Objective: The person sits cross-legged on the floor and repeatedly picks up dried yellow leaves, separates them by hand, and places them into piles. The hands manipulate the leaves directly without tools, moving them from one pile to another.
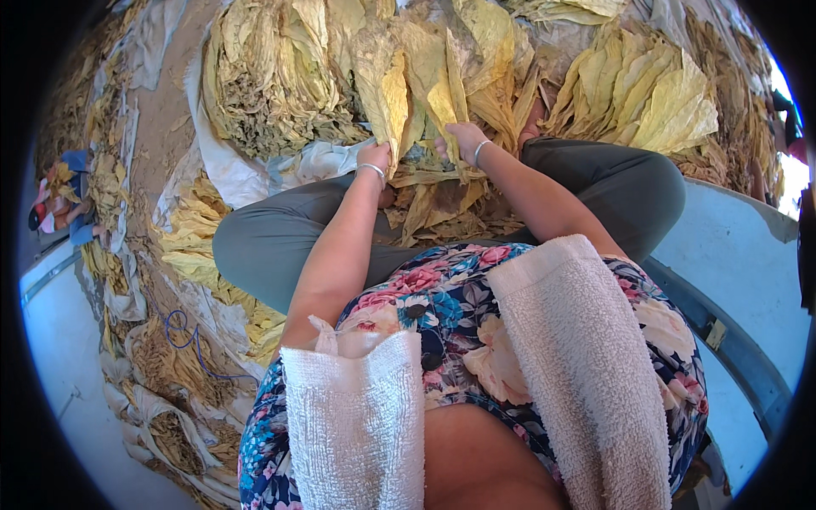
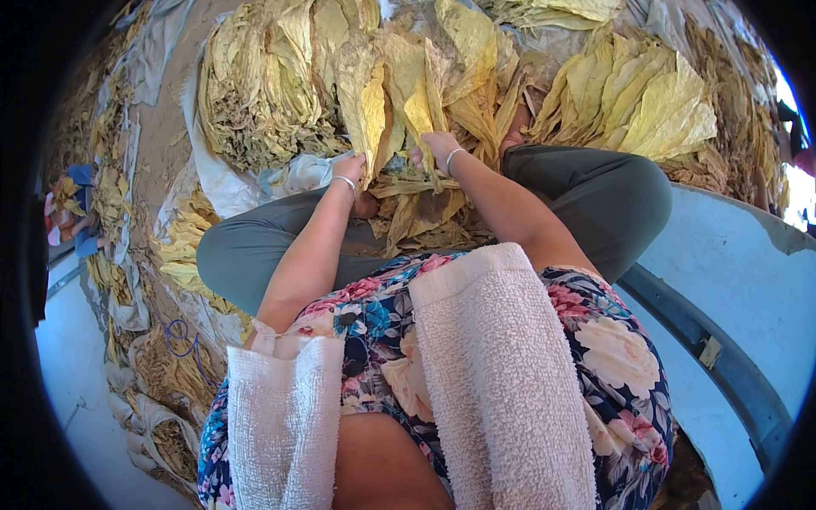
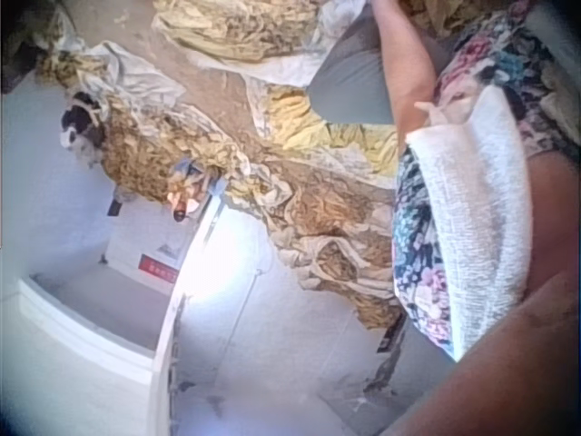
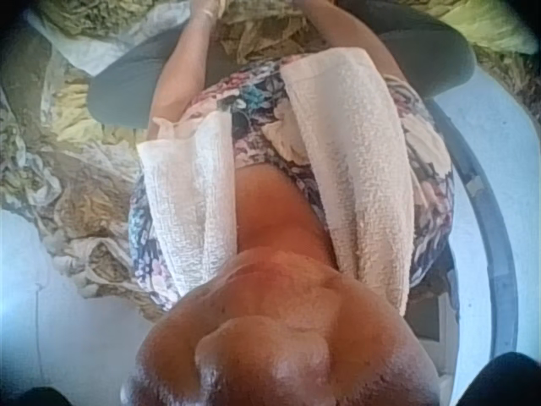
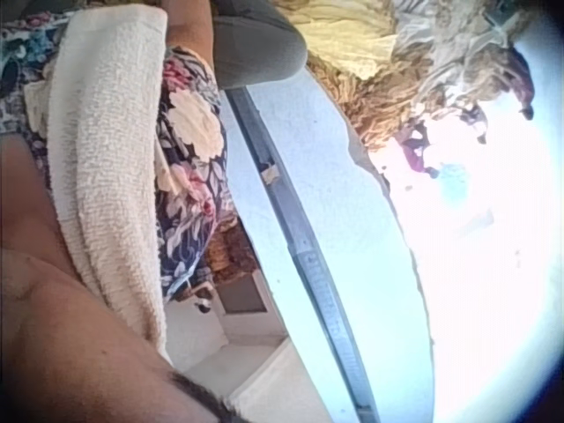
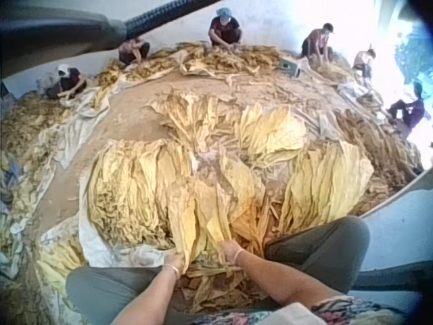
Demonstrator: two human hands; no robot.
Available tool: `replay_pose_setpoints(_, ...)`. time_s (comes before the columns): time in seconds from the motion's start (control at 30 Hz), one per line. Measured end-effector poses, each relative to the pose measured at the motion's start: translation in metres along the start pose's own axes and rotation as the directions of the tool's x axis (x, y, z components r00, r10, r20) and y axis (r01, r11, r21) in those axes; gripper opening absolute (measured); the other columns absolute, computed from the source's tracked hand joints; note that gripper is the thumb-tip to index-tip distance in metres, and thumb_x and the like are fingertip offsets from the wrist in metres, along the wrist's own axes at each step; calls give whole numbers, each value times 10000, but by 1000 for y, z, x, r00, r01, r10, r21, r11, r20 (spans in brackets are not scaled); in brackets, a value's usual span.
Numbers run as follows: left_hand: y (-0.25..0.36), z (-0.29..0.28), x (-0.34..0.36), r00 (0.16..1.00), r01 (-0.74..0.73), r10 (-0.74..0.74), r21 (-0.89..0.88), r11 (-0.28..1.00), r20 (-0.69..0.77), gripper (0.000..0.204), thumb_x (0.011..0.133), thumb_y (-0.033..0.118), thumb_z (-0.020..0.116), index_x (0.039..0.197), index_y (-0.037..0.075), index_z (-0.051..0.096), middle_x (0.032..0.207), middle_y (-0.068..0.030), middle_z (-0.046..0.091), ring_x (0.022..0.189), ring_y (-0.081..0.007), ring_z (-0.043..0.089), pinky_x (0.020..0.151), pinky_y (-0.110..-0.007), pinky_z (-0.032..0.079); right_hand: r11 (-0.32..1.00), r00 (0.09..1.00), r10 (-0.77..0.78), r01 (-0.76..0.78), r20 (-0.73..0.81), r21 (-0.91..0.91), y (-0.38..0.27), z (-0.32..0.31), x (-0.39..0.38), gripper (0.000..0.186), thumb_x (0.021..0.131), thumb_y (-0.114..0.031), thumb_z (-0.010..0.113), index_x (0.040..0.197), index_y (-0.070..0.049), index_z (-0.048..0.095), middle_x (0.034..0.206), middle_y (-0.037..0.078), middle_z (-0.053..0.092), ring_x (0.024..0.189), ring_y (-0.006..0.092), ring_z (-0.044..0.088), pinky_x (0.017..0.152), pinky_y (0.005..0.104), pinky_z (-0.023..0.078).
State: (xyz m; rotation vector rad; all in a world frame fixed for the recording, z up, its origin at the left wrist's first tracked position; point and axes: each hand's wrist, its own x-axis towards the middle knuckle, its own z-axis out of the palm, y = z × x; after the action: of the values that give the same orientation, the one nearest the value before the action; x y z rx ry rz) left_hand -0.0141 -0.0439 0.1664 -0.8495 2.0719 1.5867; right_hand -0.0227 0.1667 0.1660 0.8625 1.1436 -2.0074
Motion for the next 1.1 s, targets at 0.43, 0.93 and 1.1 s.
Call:
replay_pose_setpoints(0.43,29,2,-10,999,10,10,-386,922,50,129,793,60,334,862,0,426,676,-164,553,427,-193,499,310,-274,347,437,506,-805,154,-309,-886,-60,-92,12,295,827,-262,449,877,6,562,830,171,601,767,281,590,651,381,451)
replay_pose_setpoints(0.93,36,13,-10,999,33,-16,-424,905,45,139,875,160,400,883,27,361,724,-133,542,449,-166,453,355,-281,342,1,956,-194,226,222,-974,39,-7,5,271,776,-154,436,1017,-39,480,1052,160,498,991,310,484,835,392,399)
replay_pose_setpoints(1.1,37,15,-11,998,45,-26,-401,915,53,139,872,162,408,880,26,379,733,-127,545,465,-163,463,366,-280,351,132,824,-566,46,-37,-990,37,-29,-8,181,749,-124,466,853,-17,569,956,172,540,938,327,504,802,388,423)
